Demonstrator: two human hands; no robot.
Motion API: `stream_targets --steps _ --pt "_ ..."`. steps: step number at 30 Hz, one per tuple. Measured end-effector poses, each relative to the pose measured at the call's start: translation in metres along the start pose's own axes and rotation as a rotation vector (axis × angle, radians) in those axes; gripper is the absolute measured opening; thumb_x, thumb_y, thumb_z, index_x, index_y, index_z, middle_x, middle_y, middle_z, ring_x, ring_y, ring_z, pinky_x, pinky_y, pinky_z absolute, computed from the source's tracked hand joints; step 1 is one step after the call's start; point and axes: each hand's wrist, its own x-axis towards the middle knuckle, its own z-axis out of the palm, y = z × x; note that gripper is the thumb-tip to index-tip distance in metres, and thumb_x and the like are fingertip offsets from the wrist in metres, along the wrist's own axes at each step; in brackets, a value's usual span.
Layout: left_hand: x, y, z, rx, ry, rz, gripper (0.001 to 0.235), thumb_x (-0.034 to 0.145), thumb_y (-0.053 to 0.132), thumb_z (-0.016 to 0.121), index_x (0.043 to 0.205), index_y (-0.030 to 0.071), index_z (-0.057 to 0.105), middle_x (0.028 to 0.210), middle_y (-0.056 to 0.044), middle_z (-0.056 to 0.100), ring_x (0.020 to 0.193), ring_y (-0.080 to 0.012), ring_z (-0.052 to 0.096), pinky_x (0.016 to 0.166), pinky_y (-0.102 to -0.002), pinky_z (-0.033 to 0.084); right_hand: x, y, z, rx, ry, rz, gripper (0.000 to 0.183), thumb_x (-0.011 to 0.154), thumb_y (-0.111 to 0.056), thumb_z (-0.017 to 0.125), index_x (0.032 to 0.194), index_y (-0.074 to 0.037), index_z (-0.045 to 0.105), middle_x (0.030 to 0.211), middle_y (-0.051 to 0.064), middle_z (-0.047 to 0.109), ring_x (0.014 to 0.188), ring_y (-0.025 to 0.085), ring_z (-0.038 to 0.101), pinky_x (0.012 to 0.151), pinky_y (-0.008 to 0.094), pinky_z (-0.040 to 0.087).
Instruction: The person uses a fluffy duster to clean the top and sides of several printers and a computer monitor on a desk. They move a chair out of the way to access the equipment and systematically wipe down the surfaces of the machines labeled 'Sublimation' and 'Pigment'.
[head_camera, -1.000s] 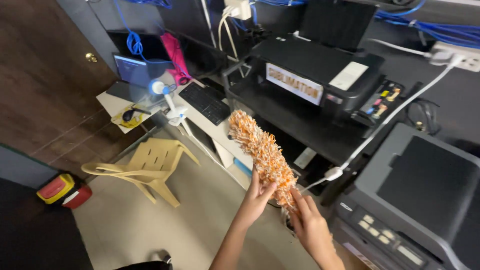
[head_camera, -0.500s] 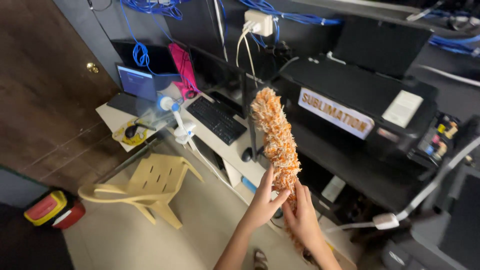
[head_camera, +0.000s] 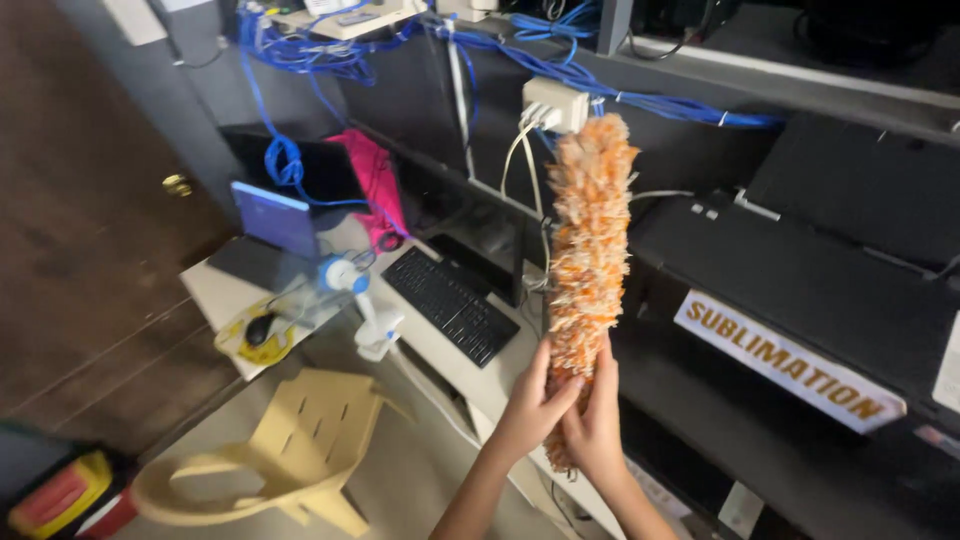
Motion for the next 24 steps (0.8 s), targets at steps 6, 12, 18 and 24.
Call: stream_targets --steps 6,12,18,24 --pt "0.054 -0.060 -0.053 0.106 0.068 0.139 0.065 0.094 0.005 0.067 0.151 -0.002 0.037 0.128 -0.018 0.067 0.115 -0.0233 0.069 0.095 -0.035 0.056 0.033 0.022 0.022 0.376 -0.361 0.470 0.108 0.093 -0.008 0.065 0.170 -0.013 -0.011 0.155 0.018 0.047 0.092 0.040 0.065 0.073 0.047 0.057" --pt "0.116 -0.047 -0.115 0.112 0.005 -0.008 0.061 0.093 0.006 0.067 0.148 0.001 0.042 0.123 -0.017 0.070 0.108 -0.0266 0.073 0.088 -0.036 0.059 0.088 0.009 0.053 -0.372 -0.364 -0.036 0.081 0.087 -0.012 0.076 0.152 0.001 0.031 0.127 0.023 0.059 0.115 0.040 0.060 0.098 0.042 0.048" --pt "0.168 -0.093 -0.197 0.499 -0.137 0.161 0.054 0.096 0.010 0.063 0.147 0.005 0.046 0.124 -0.023 0.063 0.107 -0.0436 0.066 0.085 -0.044 0.054 0.107 -0.016 0.086 -0.476 -0.036 0.155 0.040 0.090 -0.003 0.066 0.130 -0.006 0.065 0.110 0.013 0.071 0.093 0.030 0.072 0.082 0.035 0.058" --pt "0.181 -0.134 -0.238 0.522 -0.492 0.028 0.049 0.094 0.015 0.063 0.142 0.013 0.051 0.126 -0.015 0.066 0.107 -0.0368 0.069 0.085 -0.044 0.056 0.119 -0.009 0.123 -0.616 0.401 0.117 0.028 0.094 0.000 0.062 0.120 -0.007 0.068 0.113 0.012 0.069 0.095 0.028 0.072 0.077 0.032 0.059"
